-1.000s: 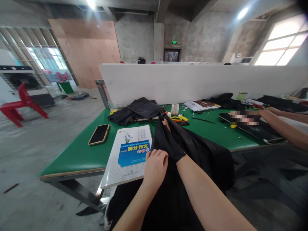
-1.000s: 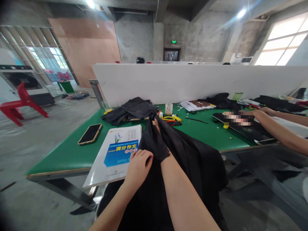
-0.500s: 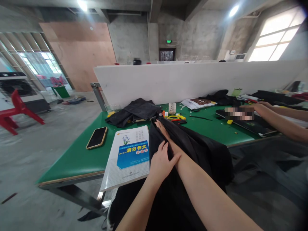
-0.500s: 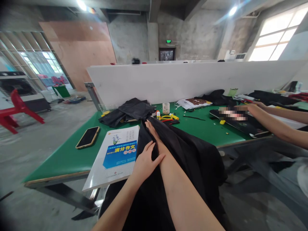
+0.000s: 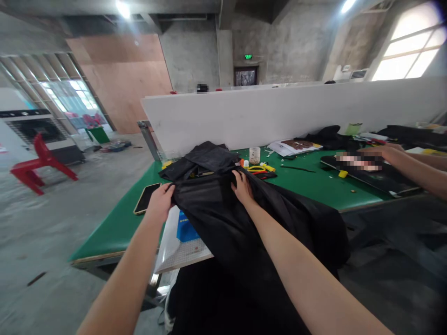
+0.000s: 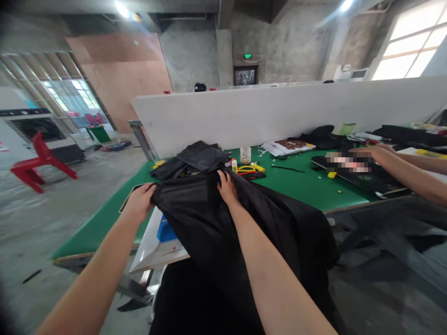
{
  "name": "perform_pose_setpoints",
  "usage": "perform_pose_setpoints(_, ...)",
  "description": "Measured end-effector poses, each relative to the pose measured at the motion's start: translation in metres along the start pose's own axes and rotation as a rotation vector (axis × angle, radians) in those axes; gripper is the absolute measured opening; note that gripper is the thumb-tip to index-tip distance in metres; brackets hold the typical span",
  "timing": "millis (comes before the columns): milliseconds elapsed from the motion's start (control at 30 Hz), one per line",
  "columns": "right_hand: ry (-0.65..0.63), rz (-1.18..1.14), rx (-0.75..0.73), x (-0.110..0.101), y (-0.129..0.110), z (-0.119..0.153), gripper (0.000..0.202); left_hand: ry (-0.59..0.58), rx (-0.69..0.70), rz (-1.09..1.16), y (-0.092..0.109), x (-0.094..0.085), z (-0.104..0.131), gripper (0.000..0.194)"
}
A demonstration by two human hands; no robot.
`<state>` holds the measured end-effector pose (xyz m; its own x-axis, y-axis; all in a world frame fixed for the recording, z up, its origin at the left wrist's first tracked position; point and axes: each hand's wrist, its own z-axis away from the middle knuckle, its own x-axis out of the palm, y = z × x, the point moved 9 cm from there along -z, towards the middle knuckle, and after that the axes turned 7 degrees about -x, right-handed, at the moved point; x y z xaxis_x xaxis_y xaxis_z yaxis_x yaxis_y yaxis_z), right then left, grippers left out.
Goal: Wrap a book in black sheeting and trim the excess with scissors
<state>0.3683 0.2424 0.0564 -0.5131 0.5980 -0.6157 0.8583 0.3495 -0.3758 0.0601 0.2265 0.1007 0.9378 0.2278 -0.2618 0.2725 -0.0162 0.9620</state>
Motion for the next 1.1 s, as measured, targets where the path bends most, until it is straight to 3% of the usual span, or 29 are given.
perform_pose_setpoints(67, 0.019, 0.019, 0.006, -0.001, -0.001, 0.000, 0.054, -0.065, -0.067, -0.019, -0.007, -0.012, -0.028, 0.022)
perform_pose_setpoints(167, 0.021, 0.036, -0.018, -0.002, -0.005, 0.002, 0.052, -0.146, -0.105, -0.068, -0.014, -0.013, -0.051, 0.022)
perform_pose_setpoints(267, -0.039, 0.040, -0.076, 0.004, -0.011, 0.005, 0.036, -0.171, -0.092, -0.136, -0.017, -0.003, -0.056, 0.023)
perform_pose_setpoints(367, -0.133, 0.031, -0.156, 0.015, -0.018, 0.006, 0.027, -0.112, 0.003, -0.209, -0.005, 0.001, -0.045, 0.024)
perform_pose_setpoints(467, -0.165, 0.045, -0.168, 0.022, -0.018, 0.003, 0.036, 0.009, 0.214, -0.265, 0.025, -0.002, -0.007, 0.037)
perform_pose_setpoints(567, -0.173, 0.079, -0.134, 0.023, -0.015, 0.001, 0.054, -0.008, 0.453, -0.327, 0.052, 0.010, 0.062, 0.044)
perform_pose_setpoints(600, -0.178, 0.092, -0.119, 0.023, -0.014, 0.001, 0.059, -0.090, 0.545, -0.370, 0.058, 0.023, 0.090, 0.038)
perform_pose_setpoints(633, -0.183, 0.105, -0.104, 0.022, -0.013, 0.002, 0.062, -0.253, 0.717, -0.513, 0.061, 0.045, 0.125, 0.033)
perform_pose_setpoints(667, -0.186, 0.117, -0.091, 0.020, -0.012, 0.002, 0.064, -0.408, 0.845, -0.647, 0.056, 0.065, 0.158, 0.032)
perform_pose_setpoints(733, -0.186, 0.140, -0.072, 0.016, -0.012, 0.004, 0.066, -0.596, 0.940, -0.827, 0.034, 0.088, 0.205, 0.047)
perform_pose_setpoints(800, -0.173, 0.160, -0.067, 0.012, -0.014, 0.005, 0.067, -0.617, 0.936, -0.938, 0.013, 0.095, 0.226, 0.060)
perform_pose_setpoints(900, -0.145, 0.180, -0.072, 0.006, -0.016, 0.005, 0.066, -0.533, 0.934, -1.016, -0.006, 0.090, 0.235, 0.061)
perform_pose_setpoints(1000, -0.122, 0.185, -0.066, 0.002, -0.016, 0.004, 0.068, -0.433, 0.996, -1.010, -0.012, 0.075, 0.241, 0.052)
perform_pose_setpoints(1100, -0.099, 0.179, -0.056, 0.000, -0.014, 0.003, 0.069, -0.355, 1.026, -0.917, -0.015, 0.053, 0.248, 0.030)
